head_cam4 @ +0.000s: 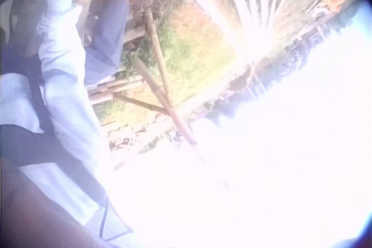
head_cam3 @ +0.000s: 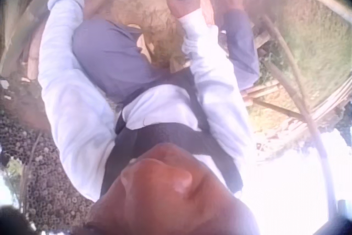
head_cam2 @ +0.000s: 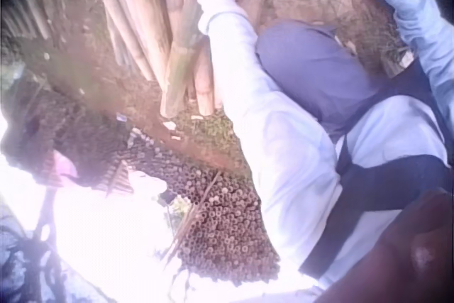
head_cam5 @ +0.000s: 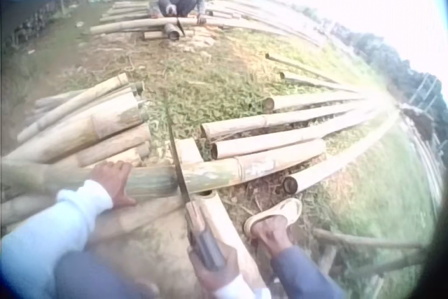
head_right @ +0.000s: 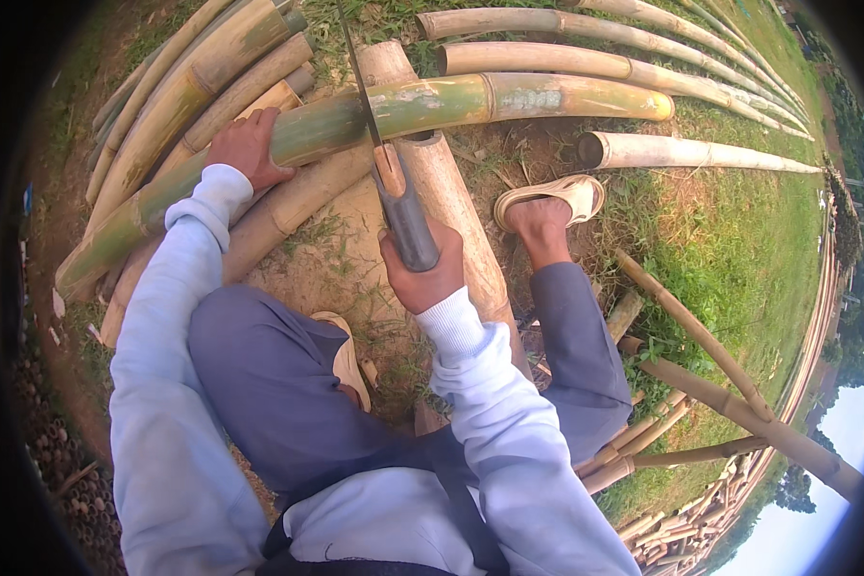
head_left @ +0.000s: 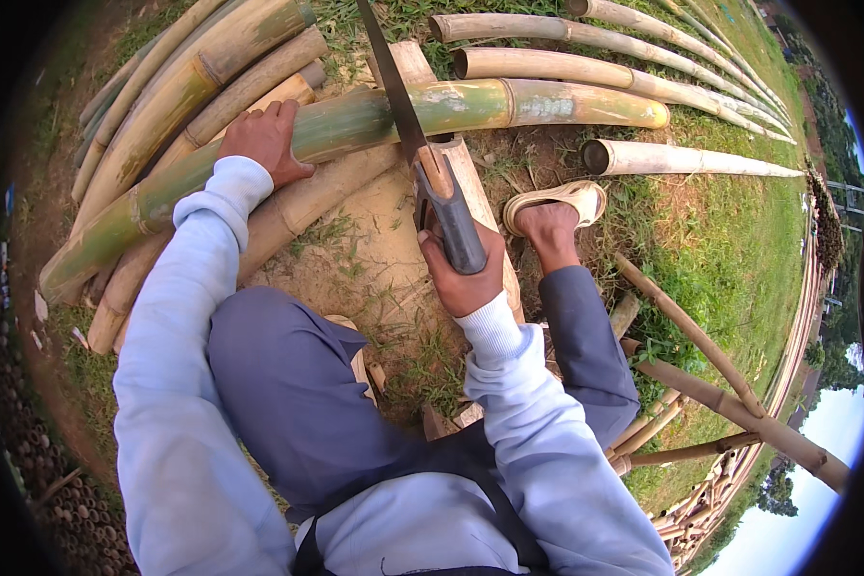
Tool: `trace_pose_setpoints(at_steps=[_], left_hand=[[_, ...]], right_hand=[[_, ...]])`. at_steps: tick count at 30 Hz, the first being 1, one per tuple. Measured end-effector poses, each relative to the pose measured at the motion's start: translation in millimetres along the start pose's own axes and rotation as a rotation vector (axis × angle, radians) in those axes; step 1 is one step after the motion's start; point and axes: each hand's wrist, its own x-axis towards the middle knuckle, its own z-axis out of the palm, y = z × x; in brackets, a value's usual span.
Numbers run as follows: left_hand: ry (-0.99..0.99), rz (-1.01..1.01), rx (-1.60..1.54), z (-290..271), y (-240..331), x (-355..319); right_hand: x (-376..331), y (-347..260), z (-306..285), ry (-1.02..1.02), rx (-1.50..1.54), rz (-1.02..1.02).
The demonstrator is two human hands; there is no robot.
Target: The person sits on the ground and uses a hand saw to cut long bamboo poles into shorter sections. They repeatedly position a pole, saw through it, and move the cut piece aside to continue with the next one.
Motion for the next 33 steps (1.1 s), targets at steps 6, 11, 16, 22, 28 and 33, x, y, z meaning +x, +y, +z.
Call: trace_pose_setpoints(at_steps=[6,11,16,22,28,33], left_hand=[[0.014,-0.010,0.010,4,-11,-6],[0.038,-0.007,0.000,9,-6,-8],[0.021,-0.007,0.006,-1,2,-3],[0.082,0.013,0.068,1,-8,-5],[0.031,-0.001,0.035,2,-9,-12],[0.036,0.028,0.004,4,-4,4]], right_hand=[[-163,-1,-45,-0.034,-0.154,0.070],[-166,-13,-57,-0.042,-0.185,0.134],[-13,-3,-10,-0.006,0.023,0.062],[-102,-14,-18,-0.021,-0.059,0.122],[-191,-27,-49,-0.016,-0.252,0.091],[-16,-1,6,0.043,-0.036,-0.003]])
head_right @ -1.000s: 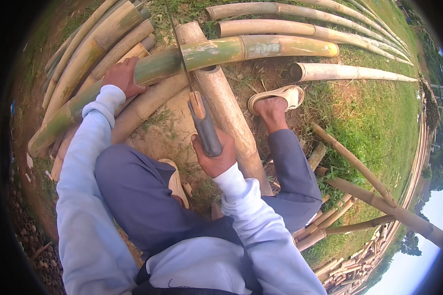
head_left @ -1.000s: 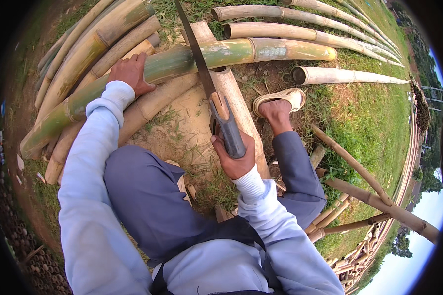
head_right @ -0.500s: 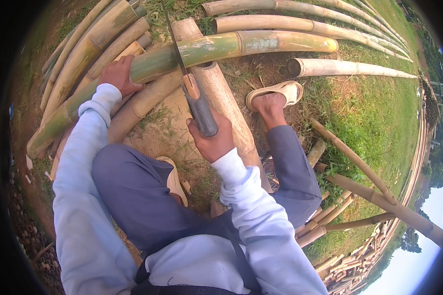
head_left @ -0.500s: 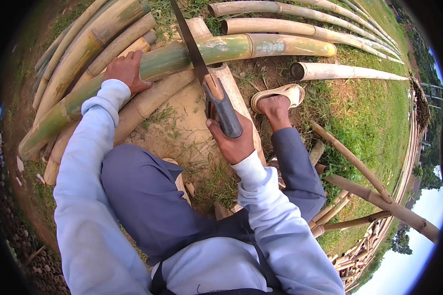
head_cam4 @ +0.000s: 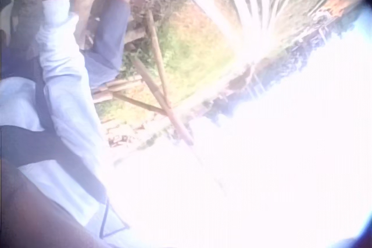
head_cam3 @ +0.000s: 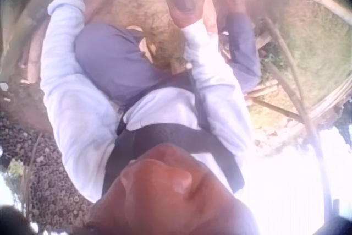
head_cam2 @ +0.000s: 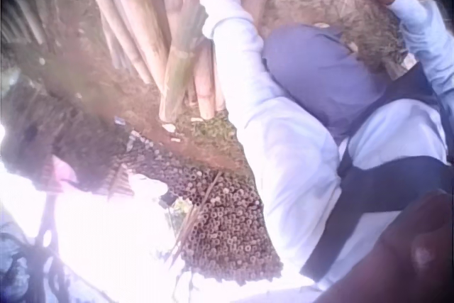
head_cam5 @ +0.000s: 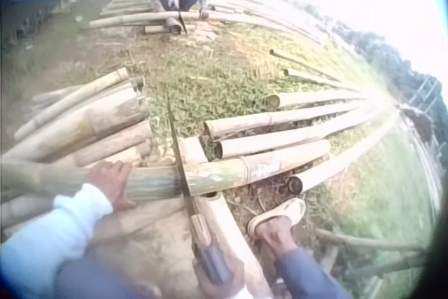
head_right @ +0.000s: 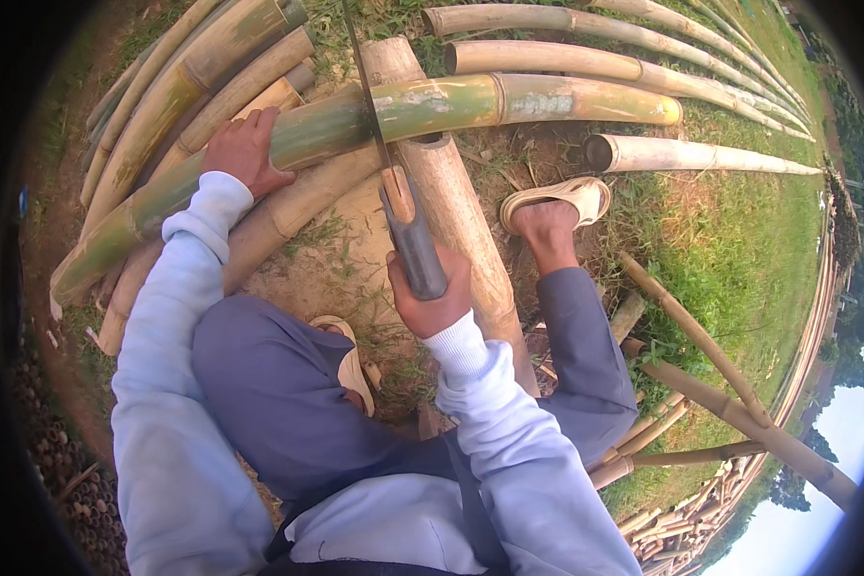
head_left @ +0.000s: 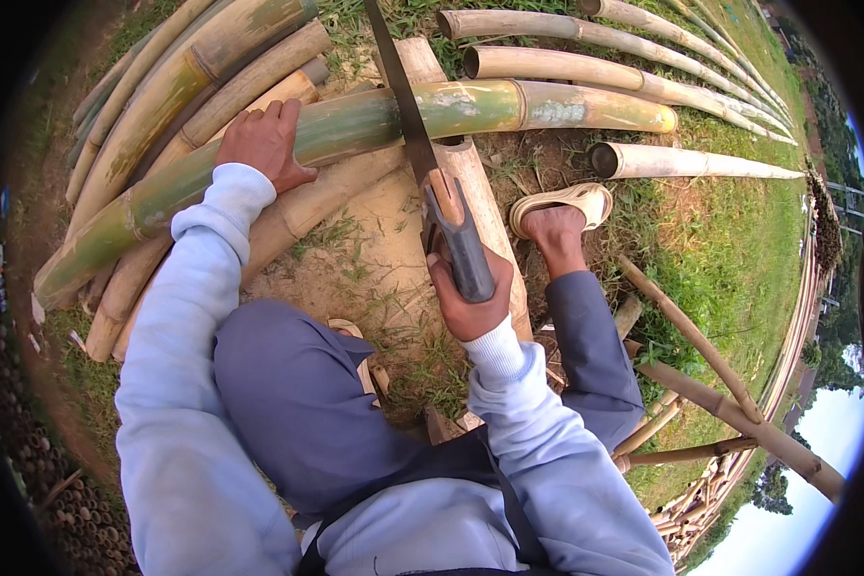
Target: The person sits on the ground and uses a hand saw to cut long bamboo poles into shorter sections. They repeatedly position a pole, saw through it, and move the cut piece aside to continue with the next one.
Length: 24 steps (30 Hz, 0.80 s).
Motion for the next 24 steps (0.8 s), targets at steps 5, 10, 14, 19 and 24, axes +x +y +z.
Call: trace_pose_setpoints(at_steps=[5,10,14,19,24], left_hand=[[-0.065,-0.052,0.061,-9,-2,-10],[-0.034,-0.008,0.014,-4,1,-16],[-0.078,-0.066,0.037,-8,5,-7],[0.059,-0.031,0.050,-2,4,-15],[0.006,-0.033,0.066,-5,1,-13]], right_hand=[[21,2,16,-0.037,0.026,0.021],[-2,-3,11,-0.018,-0.030,0.001],[12,22,12,-0.016,0.008,0.045],[11,19,21,-0.005,0.079,0.028],[-18,-16,4,-0.045,0.064,0.127]])
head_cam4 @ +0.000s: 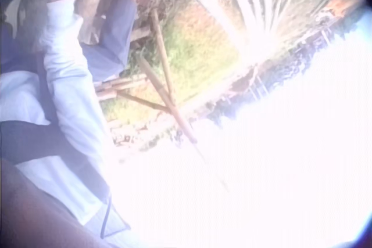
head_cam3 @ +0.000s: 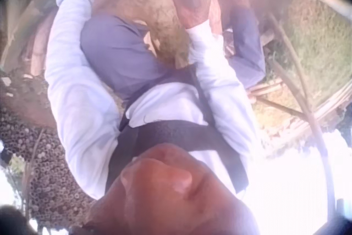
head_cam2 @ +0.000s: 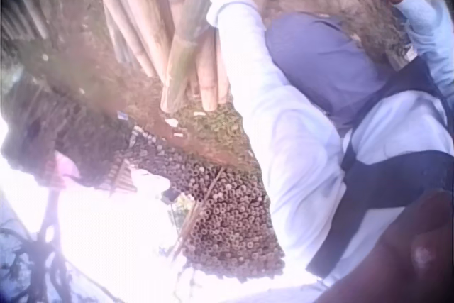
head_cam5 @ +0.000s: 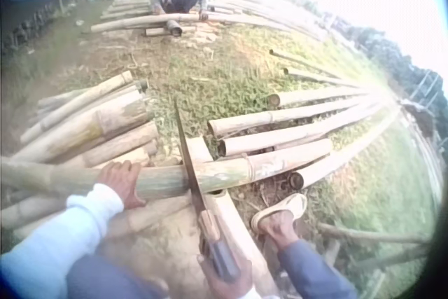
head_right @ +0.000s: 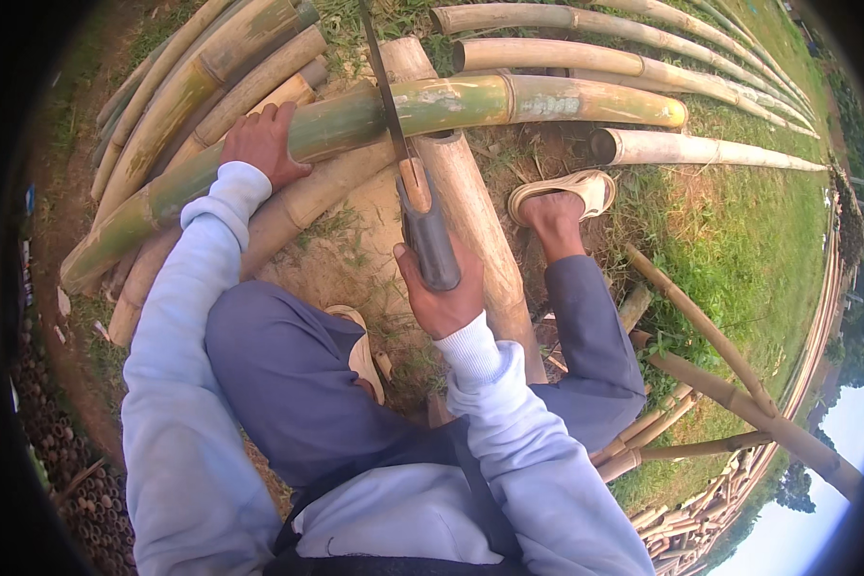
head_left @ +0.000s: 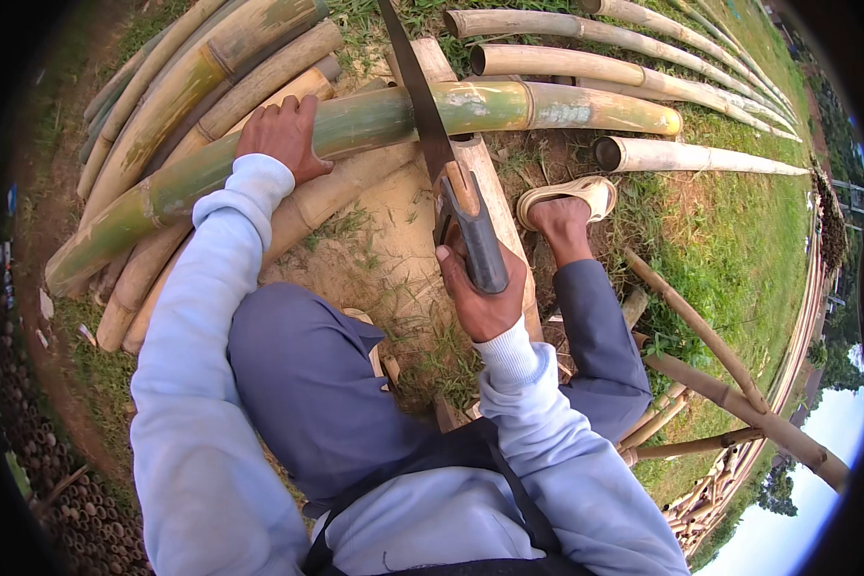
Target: The person sits on the ground and uses a hand saw to cut long bamboo poles into shorter sections. They repeatedly position a pole, saw through it, and move the cut piece aside to continue with the next one.
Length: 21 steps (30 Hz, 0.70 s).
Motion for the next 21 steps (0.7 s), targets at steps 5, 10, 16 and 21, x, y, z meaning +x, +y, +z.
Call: trace_pose_setpoints(at_steps=[5,10,16,21], left_hand=[[0.072,0.028,0.021,7,3,11],[0.056,-0.014,0.014,4,2,1],[0.083,0.032,0.015,15,-5,-3],[0.056,0.035,-0.038,5,5,4]], right_hand=[[-101,40,-36,0.080,-0.144,-0.129],[-183,5,-68,0.008,-0.290,-0.038],[-146,8,-57,0.088,-0.302,-0.123],[70,16,4,0.094,-0.021,-0.229]])
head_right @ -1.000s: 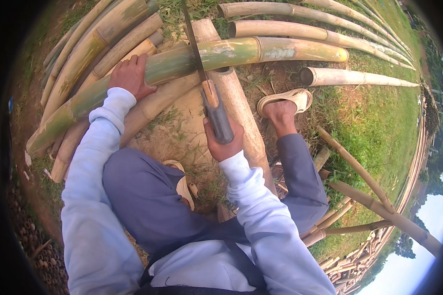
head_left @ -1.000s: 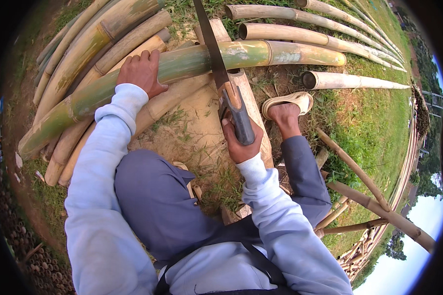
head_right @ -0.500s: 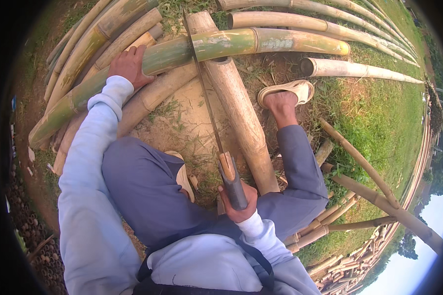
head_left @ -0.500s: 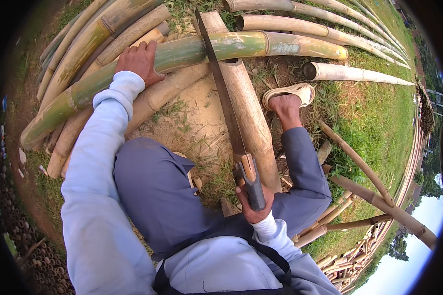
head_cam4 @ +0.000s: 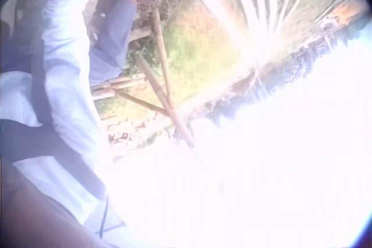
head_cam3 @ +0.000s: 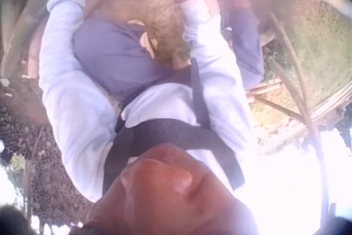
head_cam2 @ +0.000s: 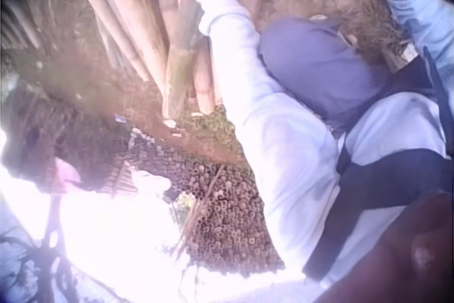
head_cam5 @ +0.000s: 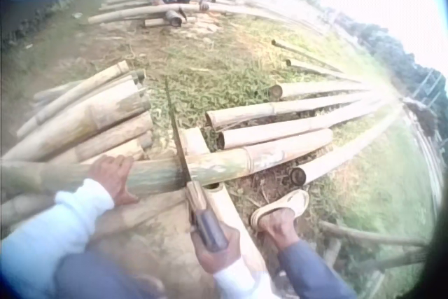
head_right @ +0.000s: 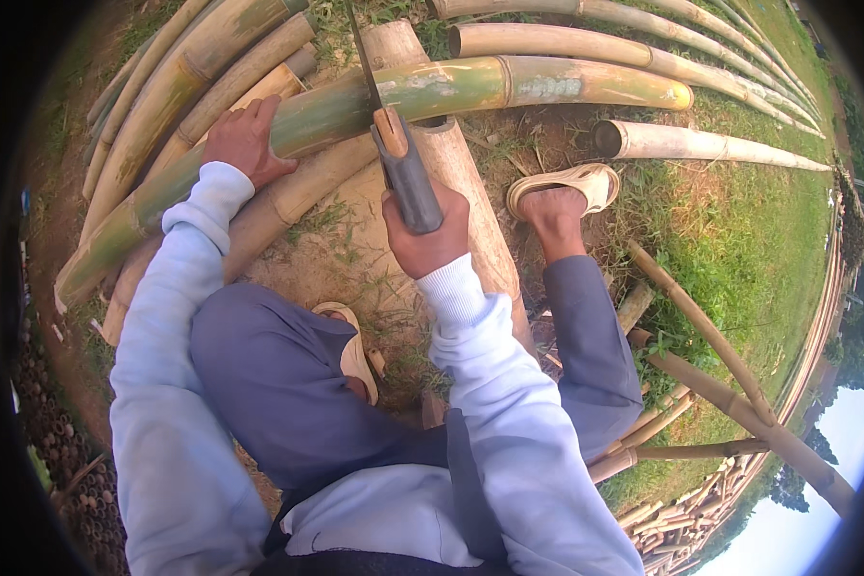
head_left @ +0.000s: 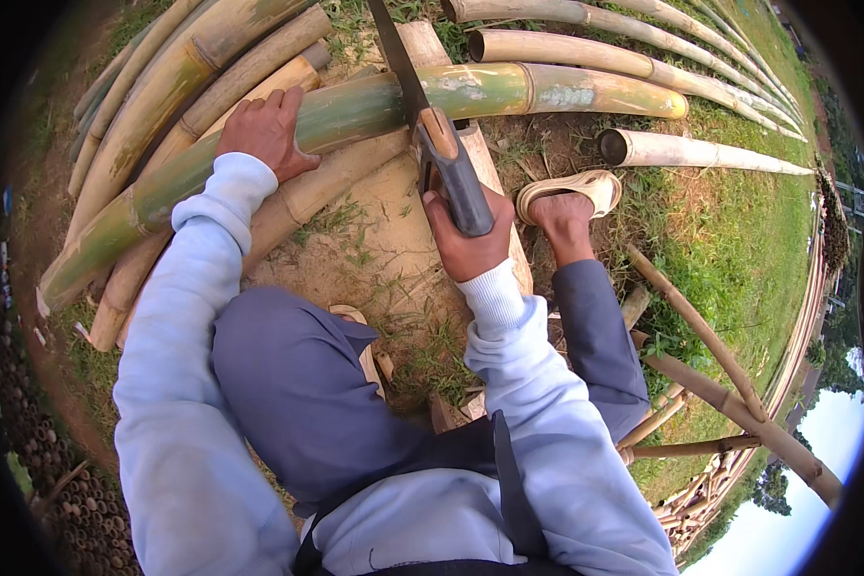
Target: The person sits on the ground and uses a hand saw to cut long bamboo poles into shorter sections. They repeatedly position a pole, saw through it, and move the cut piece aside to continue with the next one.
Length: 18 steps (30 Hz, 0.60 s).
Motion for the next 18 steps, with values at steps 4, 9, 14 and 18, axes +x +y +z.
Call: trace_pose_setpoints(at_steps=[4,9,14,18], left_hand=[[-0.067,-0.052,0.031,-7,-5,-2],[-0.123,-0.083,0.019,-5,-5,-2],[0.134,-0.008,0.057,9,1,-13],[0.089,-0.037,0.055,12,0,-15]], right_hand=[[11,5,20,-0.053,0.024,0.073],[-5,-3,20,-0.056,-0.001,0.141],[-20,36,21,-0.002,0.062,0.032],[-18,27,28,0.026,0.065,0.049]])
